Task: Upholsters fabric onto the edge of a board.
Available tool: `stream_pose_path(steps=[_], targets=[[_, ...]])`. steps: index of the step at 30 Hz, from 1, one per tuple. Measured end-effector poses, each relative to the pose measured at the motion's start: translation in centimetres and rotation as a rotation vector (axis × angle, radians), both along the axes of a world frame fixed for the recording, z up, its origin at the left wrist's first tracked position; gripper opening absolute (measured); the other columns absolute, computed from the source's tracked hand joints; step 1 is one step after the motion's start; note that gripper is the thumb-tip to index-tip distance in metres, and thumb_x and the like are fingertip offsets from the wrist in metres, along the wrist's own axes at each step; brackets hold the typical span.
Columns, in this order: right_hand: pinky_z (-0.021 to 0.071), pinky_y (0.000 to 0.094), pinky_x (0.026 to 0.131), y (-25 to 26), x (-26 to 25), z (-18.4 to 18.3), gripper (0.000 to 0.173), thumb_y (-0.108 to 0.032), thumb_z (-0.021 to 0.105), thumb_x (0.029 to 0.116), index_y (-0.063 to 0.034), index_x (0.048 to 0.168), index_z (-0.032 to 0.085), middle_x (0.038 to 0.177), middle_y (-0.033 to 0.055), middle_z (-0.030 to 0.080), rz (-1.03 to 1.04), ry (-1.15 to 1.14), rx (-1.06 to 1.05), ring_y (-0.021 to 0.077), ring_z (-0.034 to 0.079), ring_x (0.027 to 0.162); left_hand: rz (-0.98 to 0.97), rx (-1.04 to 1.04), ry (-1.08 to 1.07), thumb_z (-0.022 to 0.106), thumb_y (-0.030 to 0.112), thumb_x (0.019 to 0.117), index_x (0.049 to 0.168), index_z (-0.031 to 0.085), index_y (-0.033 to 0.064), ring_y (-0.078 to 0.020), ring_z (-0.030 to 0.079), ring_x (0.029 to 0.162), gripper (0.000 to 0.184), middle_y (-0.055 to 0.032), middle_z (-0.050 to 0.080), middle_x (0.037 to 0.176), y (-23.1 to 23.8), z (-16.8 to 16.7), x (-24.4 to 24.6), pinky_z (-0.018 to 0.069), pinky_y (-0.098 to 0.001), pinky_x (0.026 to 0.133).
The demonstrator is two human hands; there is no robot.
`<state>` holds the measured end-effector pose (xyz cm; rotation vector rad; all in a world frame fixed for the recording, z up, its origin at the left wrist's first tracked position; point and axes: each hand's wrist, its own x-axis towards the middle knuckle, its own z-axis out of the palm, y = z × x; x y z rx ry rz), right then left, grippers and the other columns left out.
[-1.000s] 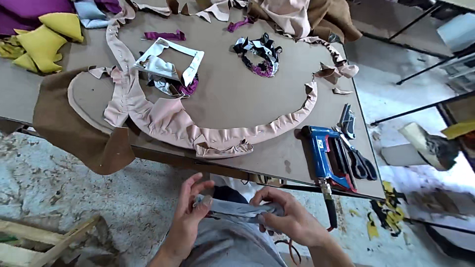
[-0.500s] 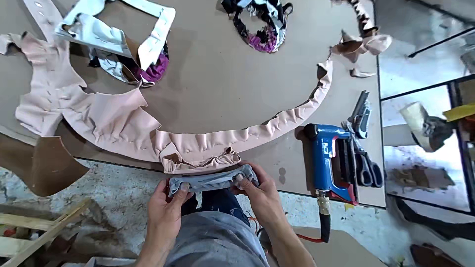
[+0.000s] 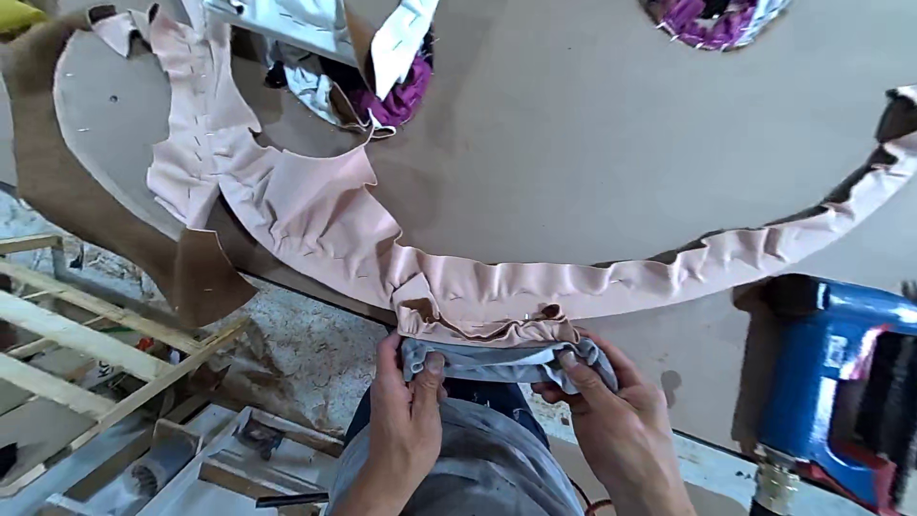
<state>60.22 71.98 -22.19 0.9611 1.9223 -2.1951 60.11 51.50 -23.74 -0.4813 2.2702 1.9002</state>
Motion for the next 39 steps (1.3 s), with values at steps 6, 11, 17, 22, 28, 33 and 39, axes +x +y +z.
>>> stream_pose_path(steps=[6, 11, 17, 22, 28, 33, 39], targets=[[0.0649, 0.0338, 0.057, -0.9, -0.1, 0.3, 0.026, -0.004, 0.055, 0.0964, 0.0, 0.121, 0.063, 0.088, 0.0114, 0.074, -0.046, -0.052, -0.039, 0.0204, 0.073, 0.064, 0.087, -0.052, 0.102, 0.055, 0.032, 0.1047, 0.147, 0.035, -0.0087, -0.0073, 0.067, 0.07, 0.062, -0.0062, 0.068, 0.103, 0.4, -0.5, 0.3, 0.0602, -0.0231, 0.059], [0.0649, 0.0341, 0.057, -1.2, -0.2, 0.4, 0.026, -0.004, 0.054, 0.0973, 0.0007, 0.121, 0.062, 0.088, 0.0133, 0.074, -0.053, -0.06, -0.044, 0.0218, 0.073, 0.064, 0.055, -0.115, 0.103, 0.053, 0.027, 0.1056, 0.145, 0.044, -0.0116, -0.0042, 0.067, 0.066, 0.056, -0.0023, 0.072, 0.093, -0.1, -0.3, 0.0, 0.0592, -0.0208, 0.058], [0.0651, 0.0348, 0.058, -1.6, 0.1, 0.3, 0.028, -0.007, 0.059, 0.0965, 0.0007, 0.124, 0.061, 0.089, 0.012, 0.074, -0.001, -0.023, -0.011, 0.0213, 0.073, 0.066, 0.069, -0.094, 0.113, 0.053, 0.022, 0.1055, 0.135, 0.053, -0.012, -0.003, 0.066, 0.059, 0.045, 0.0013, 0.071, 0.083, -0.7, 0.0, -0.5, 0.0585, -0.0206, 0.053], [0.066, 0.0385, 0.069, -1.2, 1.6, -0.4, 0.058, -0.008, 0.067, 0.0946, 0.0001, 0.147, 0.044, 0.114, 0.0156, 0.07, 0.033, 0.132, -0.121, 0.0233, 0.073, 0.082, 0.088, -0.071, 0.065, 0.05, 0.021, 0.1058, 0.132, 0.049, -0.0124, -0.0014, 0.065, 0.06, 0.042, 0.0037, 0.069, 0.085, -0.2, 0.5, -0.6, 0.0576, -0.0194, 0.051], [0.0653, 0.0345, 0.062, -2.1, 1.1, -0.1, 0.043, 0.002, 0.055, 0.0992, 0.0043, 0.142, 0.053, 0.109, 0.0173, 0.071, -0.099, 0.12, -0.15, 0.0207, 0.073, 0.074, 0.229, 0.24, -0.091, 0.039, 0.011, 0.1088, 0.121, 0.047, 0.0019, -0.0121, 0.07, 0.058, 0.017, 0.0007, 0.072, 0.082, 0.3, 1.1, -0.5, 0.0625, -0.026, 0.051], [0.0654, 0.0334, 0.06, -2.6, 0.9, -0.1, 0.043, 0.006, 0.055, 0.0968, 0.0051, 0.14, 0.055, 0.112, 0.0158, 0.072, -0.122, 0.135, -0.099, 0.0196, 0.074, 0.074, 0.271, 0.597, -0.351, 0.042, 0.009, 0.1085, 0.119, 0.051, -0.0011, -0.0263, 0.077, 0.079, 0.017, -0.0168, 0.075, 0.097, 0.9, 2.4, -0.5, 0.0665, -0.0383, 0.073], [0.0648, 0.0344, 0.057, -2.3, 0.9, -0.3, 0.044, 0.004, 0.056, 0.0956, 0.0028, 0.14, 0.055, 0.105, 0.0119, 0.073, -0.097, 0.118, -0.038, 0.0197, 0.073, 0.072, 0.304, 0.68, -0.368, 0.055, 0.006, 0.1033, 0.119, 0.053, -0.0065, -0.0319, 0.076, 0.084, 0.02, -0.0231, 0.073, 0.101, 1.1, 2.4, -0.7, 0.0663, -0.0436, 0.076]])
